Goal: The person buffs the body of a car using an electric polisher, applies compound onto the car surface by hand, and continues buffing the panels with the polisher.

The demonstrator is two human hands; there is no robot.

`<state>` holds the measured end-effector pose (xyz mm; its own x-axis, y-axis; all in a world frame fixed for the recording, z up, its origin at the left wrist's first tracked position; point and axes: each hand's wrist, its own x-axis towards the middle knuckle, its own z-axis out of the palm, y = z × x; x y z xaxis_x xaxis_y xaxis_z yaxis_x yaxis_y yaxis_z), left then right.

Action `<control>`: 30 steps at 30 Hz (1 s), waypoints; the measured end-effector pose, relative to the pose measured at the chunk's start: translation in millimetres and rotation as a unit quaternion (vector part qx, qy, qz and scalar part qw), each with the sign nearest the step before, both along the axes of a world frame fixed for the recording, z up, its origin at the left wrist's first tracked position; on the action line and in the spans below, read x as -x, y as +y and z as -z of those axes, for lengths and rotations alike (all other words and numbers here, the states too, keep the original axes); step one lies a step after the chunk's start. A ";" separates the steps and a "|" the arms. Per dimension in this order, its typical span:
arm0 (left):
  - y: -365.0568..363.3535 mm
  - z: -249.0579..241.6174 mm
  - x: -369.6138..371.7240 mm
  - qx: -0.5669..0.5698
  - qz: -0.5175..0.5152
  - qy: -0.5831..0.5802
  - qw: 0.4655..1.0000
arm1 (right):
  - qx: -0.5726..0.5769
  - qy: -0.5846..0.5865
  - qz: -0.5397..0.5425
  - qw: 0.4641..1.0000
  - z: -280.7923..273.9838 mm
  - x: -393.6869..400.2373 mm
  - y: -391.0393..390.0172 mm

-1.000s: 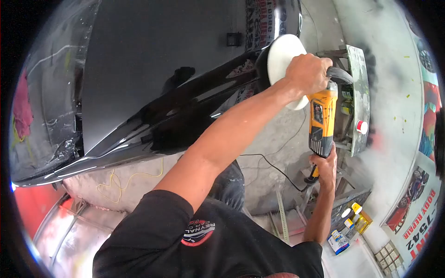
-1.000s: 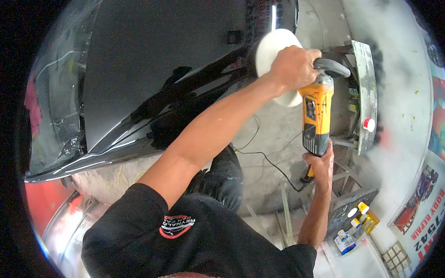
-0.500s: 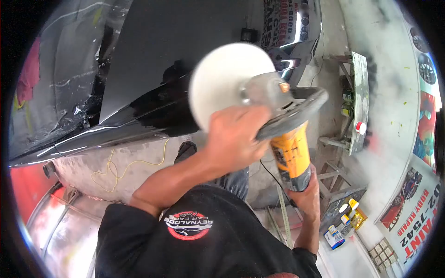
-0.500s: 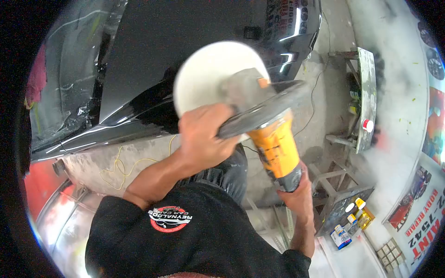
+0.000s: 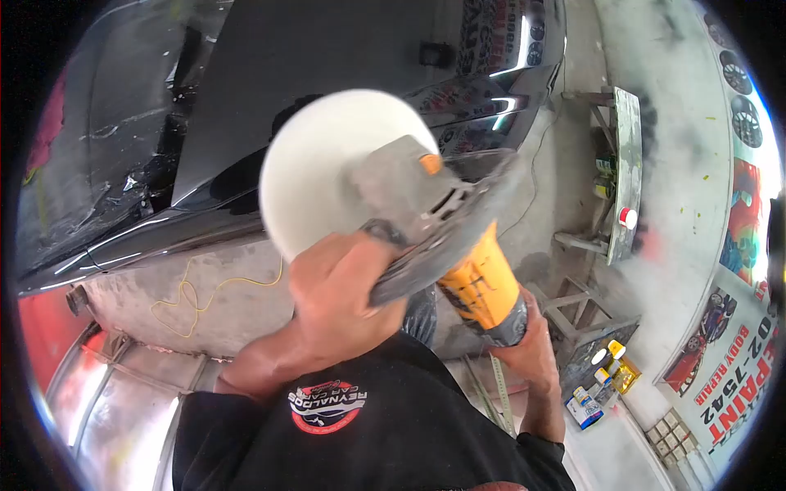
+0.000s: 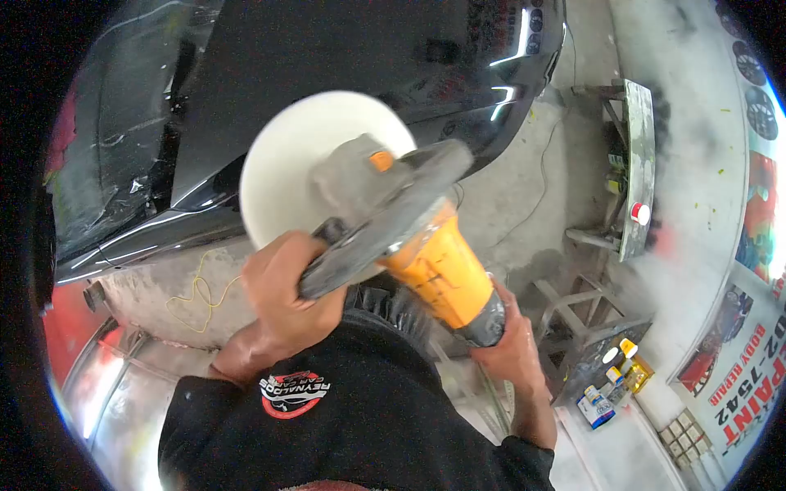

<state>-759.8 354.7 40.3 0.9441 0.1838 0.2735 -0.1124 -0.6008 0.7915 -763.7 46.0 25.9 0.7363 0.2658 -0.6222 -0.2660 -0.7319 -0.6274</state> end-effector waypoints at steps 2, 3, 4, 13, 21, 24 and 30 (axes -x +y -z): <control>-18.6 11.0 -27.3 0.018 0.031 -0.013 0.999 | 0.023 -0.006 0.038 0.999 -2.6 -7.7 -14.8; -28.7 15.1 -41.4 0.021 0.045 -0.014 0.999 | 0.035 -0.008 0.059 0.998 -4.0 -11.2 -22.9; -38.8 19.7 -55.5 0.024 0.060 -0.015 0.998 | 0.021 0.014 0.109 0.994 -1.2 -14.0 -34.0; -137.2 77.4 -184.5 0.069 0.145 0.075 0.984 | 0.085 -0.015 0.173 0.981 7.4 -80.2 -89.0; -177.1 105.9 -282.8 0.060 0.174 0.027 0.983 | 0.063 -0.053 0.251 0.965 44.8 -117.4 -100.5; -189.4 94.5 -322.3 0.047 0.188 0.029 0.981 | -0.015 -0.061 0.272 0.960 53.6 -144.0 -107.3; -165.7 138.3 -319.4 0.068 0.175 0.015 0.982 | -0.007 -0.067 0.291 0.954 90.5 -141.6 -76.5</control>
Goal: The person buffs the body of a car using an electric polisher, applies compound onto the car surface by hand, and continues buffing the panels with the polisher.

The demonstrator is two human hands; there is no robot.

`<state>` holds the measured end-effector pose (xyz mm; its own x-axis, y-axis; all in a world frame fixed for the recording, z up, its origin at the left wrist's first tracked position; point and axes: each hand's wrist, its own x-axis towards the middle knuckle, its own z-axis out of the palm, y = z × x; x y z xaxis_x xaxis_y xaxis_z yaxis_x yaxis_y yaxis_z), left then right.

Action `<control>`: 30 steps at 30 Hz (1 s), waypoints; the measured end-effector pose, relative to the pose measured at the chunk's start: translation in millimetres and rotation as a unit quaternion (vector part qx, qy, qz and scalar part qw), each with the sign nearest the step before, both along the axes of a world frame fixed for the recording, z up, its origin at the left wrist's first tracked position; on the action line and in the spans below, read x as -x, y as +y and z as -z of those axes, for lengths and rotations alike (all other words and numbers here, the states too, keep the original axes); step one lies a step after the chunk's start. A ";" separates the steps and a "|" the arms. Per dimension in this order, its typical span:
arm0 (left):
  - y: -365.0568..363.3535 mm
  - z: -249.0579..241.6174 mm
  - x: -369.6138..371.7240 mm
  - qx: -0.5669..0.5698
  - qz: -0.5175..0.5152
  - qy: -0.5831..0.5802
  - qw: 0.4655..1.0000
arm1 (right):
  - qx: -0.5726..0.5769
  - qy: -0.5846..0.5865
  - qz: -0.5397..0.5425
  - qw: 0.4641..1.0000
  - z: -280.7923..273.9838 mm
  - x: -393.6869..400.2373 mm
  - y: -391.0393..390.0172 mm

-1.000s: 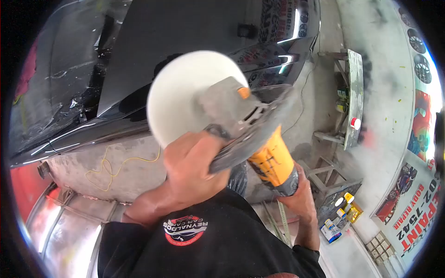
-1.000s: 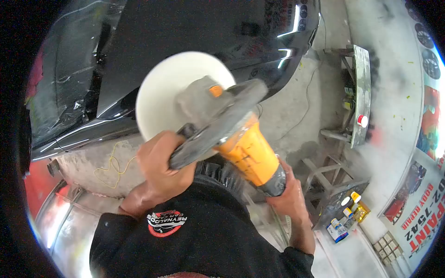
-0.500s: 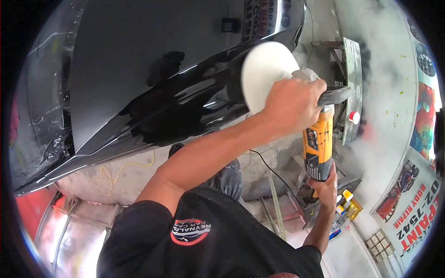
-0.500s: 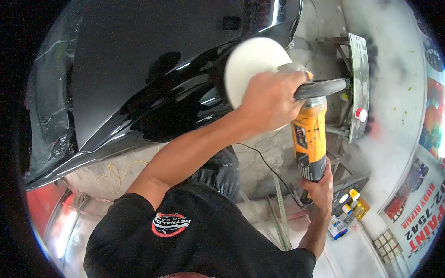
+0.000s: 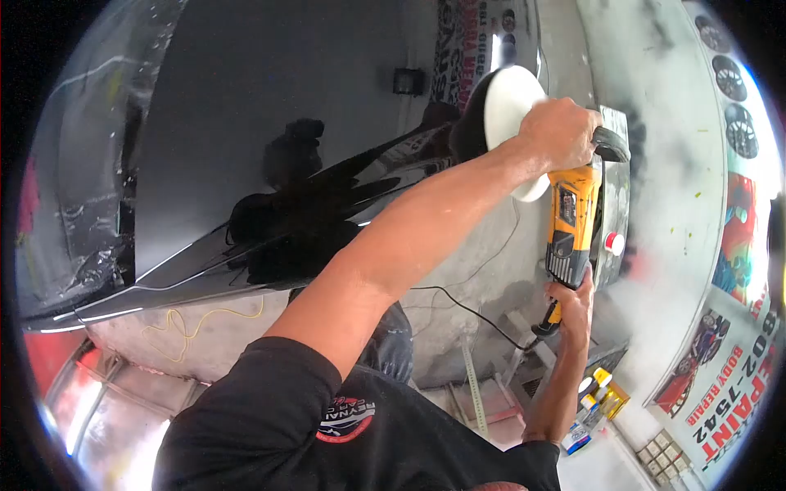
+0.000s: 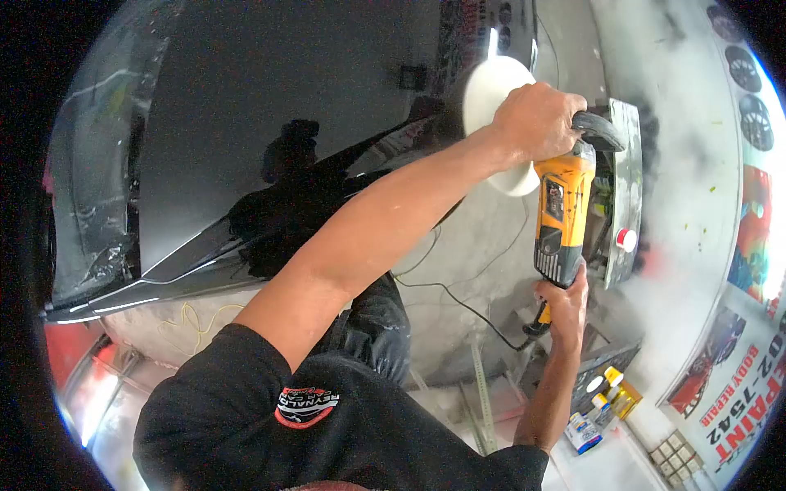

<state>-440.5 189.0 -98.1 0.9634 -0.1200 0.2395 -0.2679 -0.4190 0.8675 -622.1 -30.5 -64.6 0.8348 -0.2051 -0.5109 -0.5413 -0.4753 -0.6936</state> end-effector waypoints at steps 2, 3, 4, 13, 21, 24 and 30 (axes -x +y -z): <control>21.6 -3.2 16.4 0.013 -0.019 -0.007 1.000 | 0.006 -0.033 -0.020 0.999 1.4 9.6 5.2; 29.2 -18.6 27.7 0.009 -0.038 -0.010 0.999 | 0.018 -0.030 -0.029 0.999 -11.8 16.4 3.2; 37.2 -38.2 38.7 0.006 -0.058 -0.013 0.998 | 0.030 -0.027 -0.037 0.999 -36.6 20.1 7.3; 129.4 -95.1 185.4 0.022 -0.172 -0.094 0.980 | 0.123 -0.053 -0.223 0.966 -96.0 70.1 57.7; 199.7 -126.8 354.0 -0.018 -0.257 -0.156 0.953 | 0.080 -0.024 -0.337 0.938 -110.0 131.0 112.6; 201.6 -133.2 368.9 -0.025 -0.276 -0.144 0.950 | 0.062 -0.023 -0.359 0.931 -111.4 134.8 119.6; 187.1 -129.2 298.6 -0.006 -0.264 -0.156 0.952 | 0.074 -0.036 -0.323 0.943 -107.6 103.9 104.1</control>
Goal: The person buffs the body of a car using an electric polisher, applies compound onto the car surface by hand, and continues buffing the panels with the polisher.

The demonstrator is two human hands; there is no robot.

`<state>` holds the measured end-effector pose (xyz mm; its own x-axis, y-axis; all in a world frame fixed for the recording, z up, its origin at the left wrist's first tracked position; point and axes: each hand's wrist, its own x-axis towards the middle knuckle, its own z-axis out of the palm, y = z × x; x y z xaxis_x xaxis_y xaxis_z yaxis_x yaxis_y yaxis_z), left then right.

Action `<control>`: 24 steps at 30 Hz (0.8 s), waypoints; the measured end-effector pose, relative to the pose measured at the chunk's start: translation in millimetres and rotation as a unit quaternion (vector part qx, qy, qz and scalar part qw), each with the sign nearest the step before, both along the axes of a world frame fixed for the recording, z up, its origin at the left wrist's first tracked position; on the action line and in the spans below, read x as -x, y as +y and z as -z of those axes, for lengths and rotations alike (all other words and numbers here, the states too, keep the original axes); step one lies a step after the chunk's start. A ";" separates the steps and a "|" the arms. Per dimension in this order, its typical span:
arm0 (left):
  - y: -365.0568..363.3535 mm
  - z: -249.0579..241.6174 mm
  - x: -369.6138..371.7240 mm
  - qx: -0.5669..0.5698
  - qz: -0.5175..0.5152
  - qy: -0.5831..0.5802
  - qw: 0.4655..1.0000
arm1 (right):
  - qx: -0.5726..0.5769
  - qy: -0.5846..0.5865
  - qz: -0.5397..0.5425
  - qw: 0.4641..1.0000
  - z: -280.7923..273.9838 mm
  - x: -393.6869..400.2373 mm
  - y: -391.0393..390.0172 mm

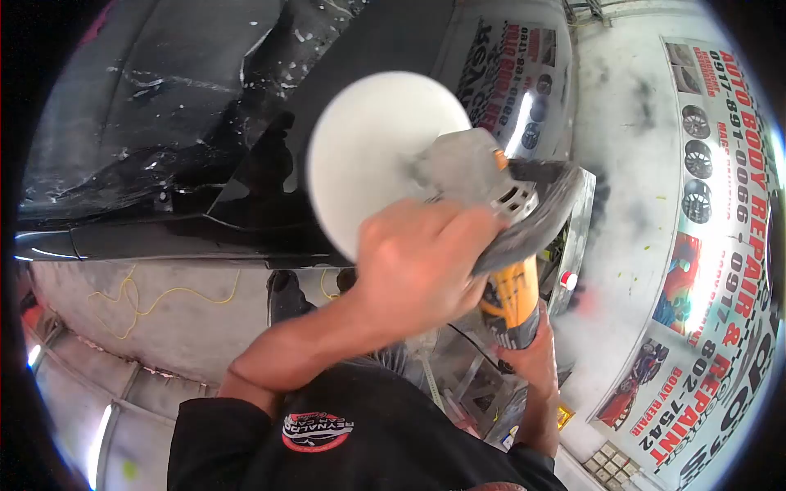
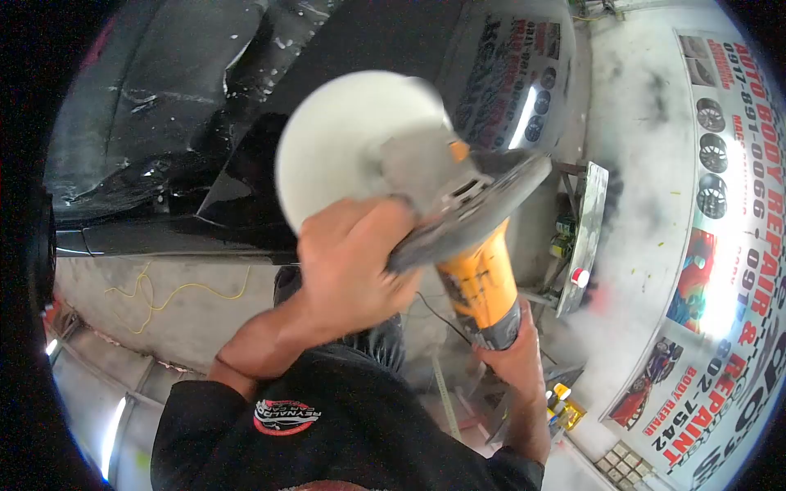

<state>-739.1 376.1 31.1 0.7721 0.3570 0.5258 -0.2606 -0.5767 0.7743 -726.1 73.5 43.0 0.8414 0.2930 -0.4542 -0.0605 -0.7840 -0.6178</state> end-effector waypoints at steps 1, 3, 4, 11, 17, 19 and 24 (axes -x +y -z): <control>-6.3 4.0 -22.3 0.002 0.005 -0.004 1.000 | -0.009 0.005 0.021 1.000 3.1 -11.0 -5.1; -26.7 8.4 -58.2 0.024 0.024 0.033 0.999 | -0.027 0.017 0.064 0.997 8.4 -27.3 -21.1; -38.9 12.1 -73.7 0.014 0.023 0.045 0.999 | -0.037 0.008 0.089 0.995 11.9 -31.0 -29.3; -94.3 57.8 -212.0 0.023 0.100 0.089 0.991 | -0.039 0.002 0.165 0.985 44.3 -104.8 -70.5; -132.5 77.1 -287.3 0.030 0.150 0.113 0.982 | -0.018 -0.021 0.198 0.980 54.7 -149.7 -101.6; -137.6 80.9 -291.2 0.054 0.136 0.099 0.984 | 0.013 -0.029 0.187 0.982 49.0 -154.1 -106.0; -130.1 38.8 -247.2 0.083 0.101 0.099 0.986 | 0.042 -0.080 0.105 0.990 1.0 -153.0 -120.1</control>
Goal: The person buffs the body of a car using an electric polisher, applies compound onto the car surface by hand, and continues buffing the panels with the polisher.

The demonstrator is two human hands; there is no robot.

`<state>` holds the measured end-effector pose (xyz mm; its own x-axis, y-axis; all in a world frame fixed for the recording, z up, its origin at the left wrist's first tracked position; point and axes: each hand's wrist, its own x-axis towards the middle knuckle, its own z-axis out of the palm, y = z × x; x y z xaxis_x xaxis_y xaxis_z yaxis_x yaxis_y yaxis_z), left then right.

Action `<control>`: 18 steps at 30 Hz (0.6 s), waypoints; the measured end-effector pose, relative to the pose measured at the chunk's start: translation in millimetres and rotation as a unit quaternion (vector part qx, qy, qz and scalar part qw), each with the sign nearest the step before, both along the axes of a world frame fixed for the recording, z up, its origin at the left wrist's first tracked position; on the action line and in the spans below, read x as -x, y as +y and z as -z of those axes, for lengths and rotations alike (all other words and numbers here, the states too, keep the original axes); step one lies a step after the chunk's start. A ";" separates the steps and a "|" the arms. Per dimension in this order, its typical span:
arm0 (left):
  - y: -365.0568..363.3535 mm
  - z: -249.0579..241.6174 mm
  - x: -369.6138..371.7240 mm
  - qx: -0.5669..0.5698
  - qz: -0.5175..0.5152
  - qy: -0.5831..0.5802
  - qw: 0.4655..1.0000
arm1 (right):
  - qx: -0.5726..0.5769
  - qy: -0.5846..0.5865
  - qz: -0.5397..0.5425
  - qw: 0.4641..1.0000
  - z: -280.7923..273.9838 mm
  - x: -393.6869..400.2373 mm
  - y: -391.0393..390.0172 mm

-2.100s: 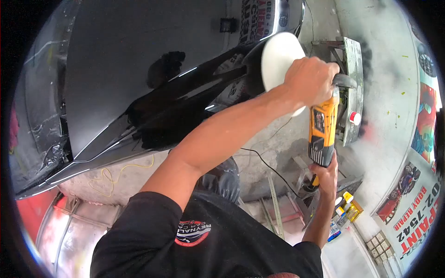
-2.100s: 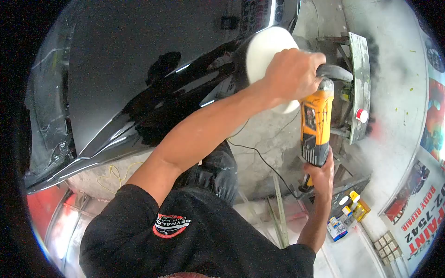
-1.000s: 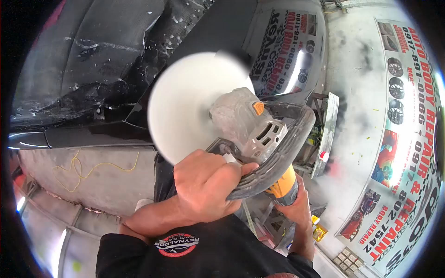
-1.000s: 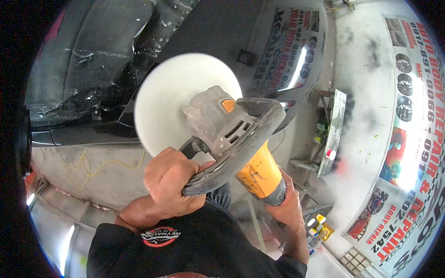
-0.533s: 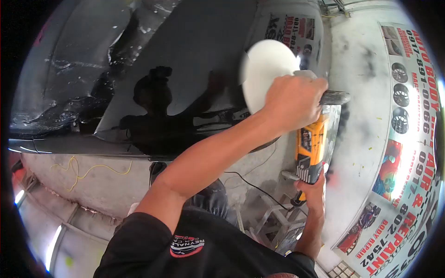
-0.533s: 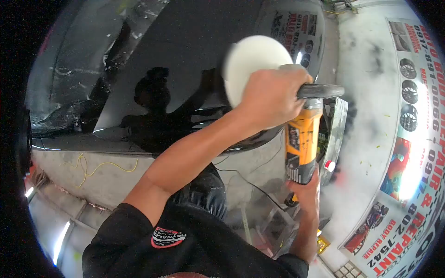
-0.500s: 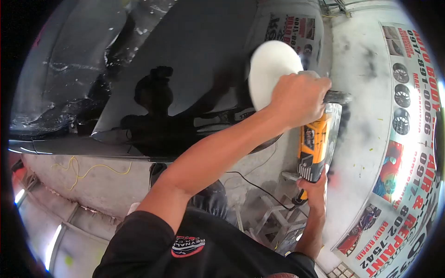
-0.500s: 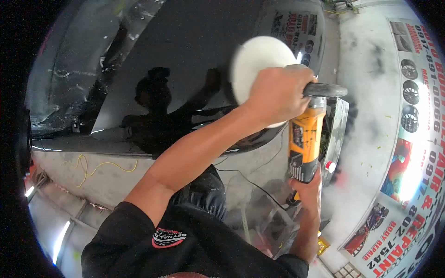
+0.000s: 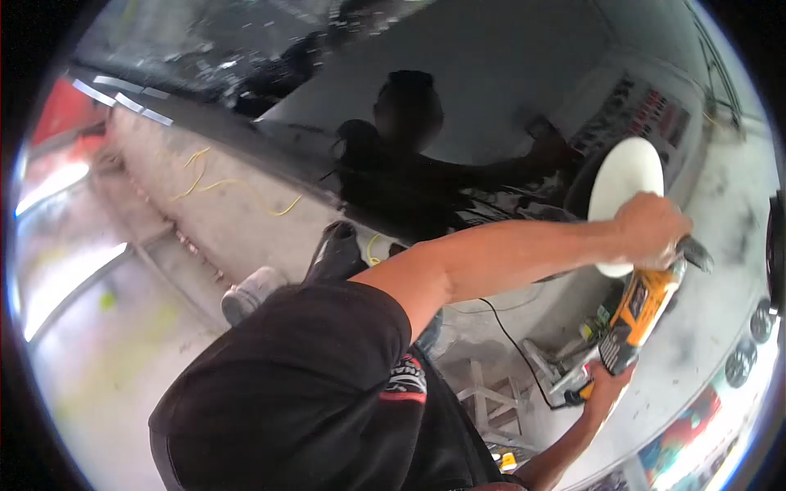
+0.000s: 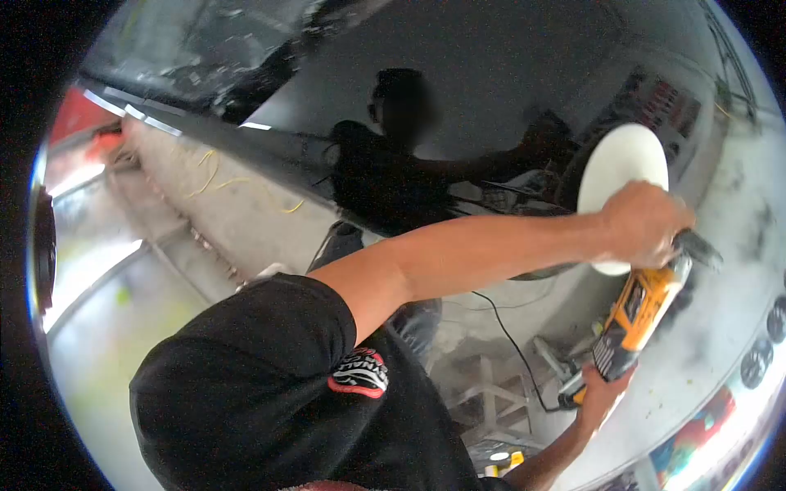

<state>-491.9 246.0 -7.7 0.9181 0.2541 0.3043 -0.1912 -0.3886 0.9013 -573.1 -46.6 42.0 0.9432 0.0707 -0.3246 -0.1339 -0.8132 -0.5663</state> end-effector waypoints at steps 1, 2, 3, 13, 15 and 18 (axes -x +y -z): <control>0.8 -2.9 19.5 -0.020 -0.038 -0.036 0.998 | 0.025 -0.006 -0.016 1.000 -14.2 10.7 7.3; 9.3 -4.5 44.9 -0.004 -0.078 -0.088 0.993 | 0.050 -0.013 -0.033 0.998 -22.9 21.5 14.5; 19.8 -6.1 74.0 0.010 -0.118 -0.141 0.983 | 0.048 0.005 -0.046 0.998 -28.2 31.7 21.6; 147.0 -18.6 309.5 -0.023 -0.128 -0.083 0.988 | 0.081 0.035 -0.134 0.987 -37.5 172.2 140.6; 178.2 -16.0 338.4 -0.039 -0.138 -0.097 0.985 | 0.009 0.042 -0.126 0.991 -31.6 193.8 180.6; 195.3 -24.8 334.5 -0.079 -0.180 -0.087 0.977 | -0.028 0.031 -0.159 0.986 -10.6 187.5 192.1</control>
